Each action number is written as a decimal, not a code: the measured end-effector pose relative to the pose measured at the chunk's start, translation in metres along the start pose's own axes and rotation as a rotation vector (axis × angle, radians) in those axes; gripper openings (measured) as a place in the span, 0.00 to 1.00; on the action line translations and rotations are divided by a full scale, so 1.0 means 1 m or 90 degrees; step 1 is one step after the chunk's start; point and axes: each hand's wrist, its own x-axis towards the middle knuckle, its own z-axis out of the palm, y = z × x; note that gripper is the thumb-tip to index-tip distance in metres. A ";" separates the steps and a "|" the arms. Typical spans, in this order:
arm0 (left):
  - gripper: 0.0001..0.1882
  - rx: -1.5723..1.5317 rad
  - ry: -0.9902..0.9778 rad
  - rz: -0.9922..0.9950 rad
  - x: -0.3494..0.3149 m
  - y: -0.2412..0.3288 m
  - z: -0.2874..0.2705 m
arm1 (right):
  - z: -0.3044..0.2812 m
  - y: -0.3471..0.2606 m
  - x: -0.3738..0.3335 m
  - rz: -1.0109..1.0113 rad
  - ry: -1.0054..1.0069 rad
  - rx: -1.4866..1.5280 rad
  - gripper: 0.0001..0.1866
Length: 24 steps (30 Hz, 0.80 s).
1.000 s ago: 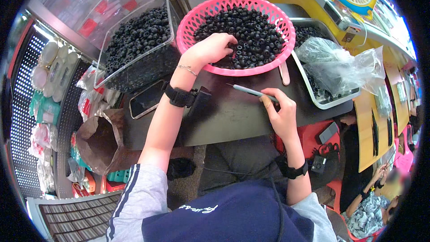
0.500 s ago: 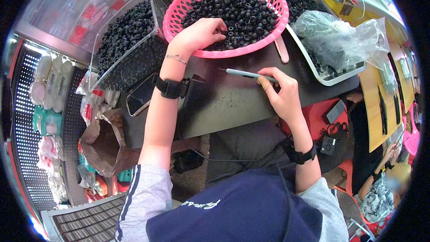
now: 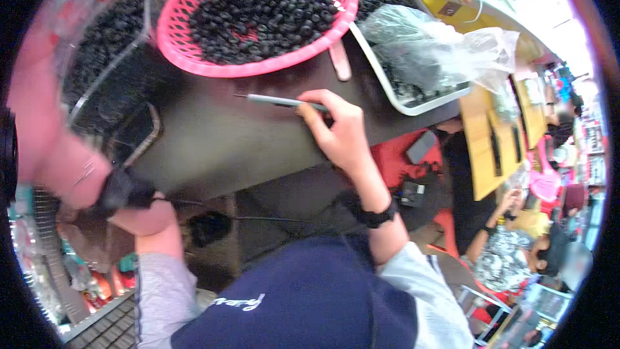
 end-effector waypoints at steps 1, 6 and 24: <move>0.15 -0.004 0.023 -0.026 -0.007 0.004 -0.005 | 0.001 -0.005 0.002 -0.003 -0.020 -0.018 0.08; 0.15 -0.084 0.088 -0.150 -0.071 0.011 0.008 | 0.003 0.002 0.001 -0.038 0.004 0.011 0.08; 0.13 -0.150 0.187 -0.134 -0.100 -0.003 -0.023 | 0.006 0.000 0.005 0.008 -0.018 -0.008 0.08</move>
